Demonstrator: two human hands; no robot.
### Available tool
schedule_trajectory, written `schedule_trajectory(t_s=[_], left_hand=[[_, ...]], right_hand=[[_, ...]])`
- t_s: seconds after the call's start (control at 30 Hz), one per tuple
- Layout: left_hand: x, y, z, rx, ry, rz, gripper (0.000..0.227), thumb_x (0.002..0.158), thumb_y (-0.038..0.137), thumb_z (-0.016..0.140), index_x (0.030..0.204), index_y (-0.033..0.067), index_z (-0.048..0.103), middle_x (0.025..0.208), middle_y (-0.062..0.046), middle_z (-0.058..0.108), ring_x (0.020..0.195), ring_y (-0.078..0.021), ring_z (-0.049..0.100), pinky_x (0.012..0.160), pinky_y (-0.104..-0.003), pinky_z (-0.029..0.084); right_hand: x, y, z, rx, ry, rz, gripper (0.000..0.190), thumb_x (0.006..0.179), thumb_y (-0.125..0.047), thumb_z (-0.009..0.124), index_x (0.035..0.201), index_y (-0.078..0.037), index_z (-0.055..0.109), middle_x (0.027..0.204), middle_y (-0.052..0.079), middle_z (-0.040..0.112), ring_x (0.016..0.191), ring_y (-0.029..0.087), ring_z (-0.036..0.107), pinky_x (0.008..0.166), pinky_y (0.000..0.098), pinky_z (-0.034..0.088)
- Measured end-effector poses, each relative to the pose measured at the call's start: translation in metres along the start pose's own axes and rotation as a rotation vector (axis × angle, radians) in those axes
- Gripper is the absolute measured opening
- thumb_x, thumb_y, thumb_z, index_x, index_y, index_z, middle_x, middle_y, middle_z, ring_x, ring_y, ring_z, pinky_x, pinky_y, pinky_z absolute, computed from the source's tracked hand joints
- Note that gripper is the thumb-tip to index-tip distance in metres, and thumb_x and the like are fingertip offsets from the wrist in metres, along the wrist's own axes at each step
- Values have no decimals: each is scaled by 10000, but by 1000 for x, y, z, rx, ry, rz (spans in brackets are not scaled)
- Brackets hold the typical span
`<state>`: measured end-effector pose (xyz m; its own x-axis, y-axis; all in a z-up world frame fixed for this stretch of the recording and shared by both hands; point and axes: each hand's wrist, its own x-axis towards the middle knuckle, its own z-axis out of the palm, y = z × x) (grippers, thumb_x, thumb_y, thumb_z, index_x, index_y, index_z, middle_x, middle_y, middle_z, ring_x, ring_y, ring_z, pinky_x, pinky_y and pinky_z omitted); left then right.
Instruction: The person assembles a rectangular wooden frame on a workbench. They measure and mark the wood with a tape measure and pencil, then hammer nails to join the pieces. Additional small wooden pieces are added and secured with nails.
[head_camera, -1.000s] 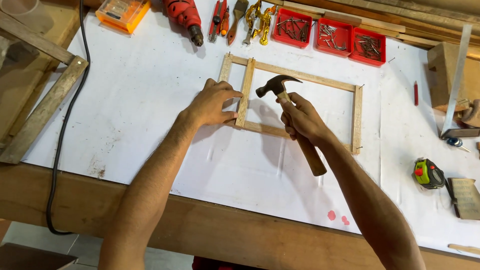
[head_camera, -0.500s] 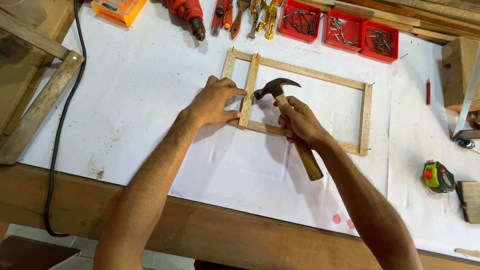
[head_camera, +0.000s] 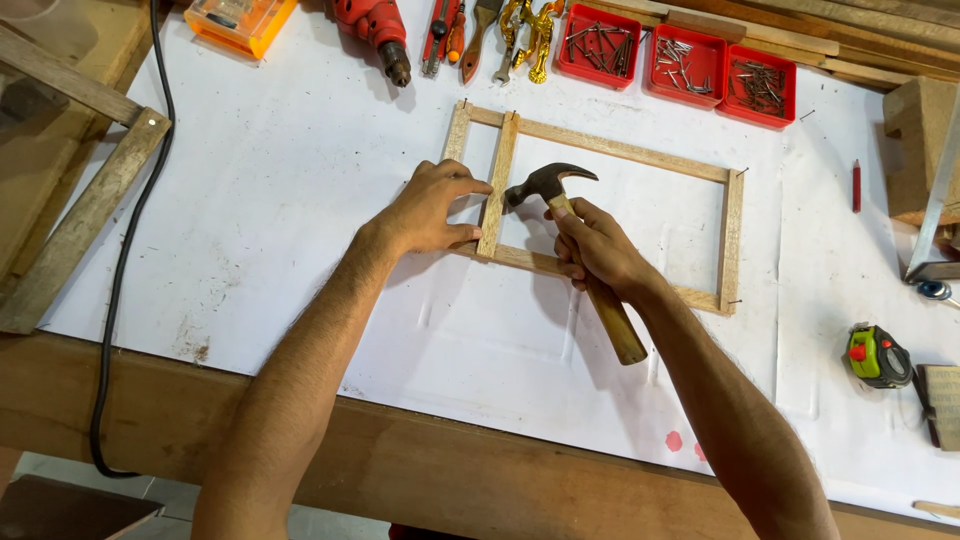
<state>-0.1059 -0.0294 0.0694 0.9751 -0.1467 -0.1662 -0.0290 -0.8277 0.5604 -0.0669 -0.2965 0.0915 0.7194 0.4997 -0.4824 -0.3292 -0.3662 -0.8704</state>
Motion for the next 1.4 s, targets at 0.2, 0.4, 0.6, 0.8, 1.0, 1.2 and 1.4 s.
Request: schedule_trajectory(t_s=[0.2,0.4,0.6,0.8,1.0,1.2,1.4], left_hand=[[0,3,0,7,-1,-8,685,760,358,900,1383,288,623,1445,-49,507,1379,-287,409,1150,-441,435],[0,1,0,9,-13,-12,685,766,358,895,1386,285,613,1469,-61,479,1395,-290,390,1142,-445,437],[2,-3,4,-7,4,11,677,770,354,898,1382,278,620,1476,-71,469,1400,-293,378,1141,-446,430],[0,0,1,8,-4,6,680,764,353,892,1384,287,622,1455,-43,505,1353,-283,430,1147,-426,455],[0,-1,1,8,2,9,689,759,339,902,1384,280,620,1465,-44,492,1375,-287,406,1149,-435,440],[-2,5,-1,-4,-14,-22,667,773,332,887,1382,294,617,1474,-36,488,1402,-276,388,1155,-436,435],[-3,7,-4,-8,-19,-31,671,772,328,888,1383,298,614,1473,-34,491,1404,-277,386,1154,-444,432]], right_hand=[[0,4,-3,29,-23,-29,362,1080,-400,408,1185,-76,529,699,-5,454,487,78,421,423,279,393],[-3,-1,-1,-40,13,-3,372,1071,-414,415,1184,-82,538,690,0,459,481,85,426,418,287,400],[-5,-2,-2,-51,3,-4,372,1066,-413,416,1177,-80,537,687,-2,478,483,88,436,418,287,409],[-5,-3,-1,-66,9,4,370,1063,-415,414,1179,-85,535,681,8,494,483,89,452,416,292,415],[-9,-8,3,-47,19,6,382,1063,-417,424,1200,-86,558,671,5,490,474,90,444,417,291,410],[-9,-10,4,-66,11,-22,393,1066,-425,433,1201,-80,564,669,8,505,477,92,452,425,298,429],[-8,-11,7,-44,14,-13,368,1062,-408,436,1198,-86,550,678,-2,496,485,85,457,438,295,430]])
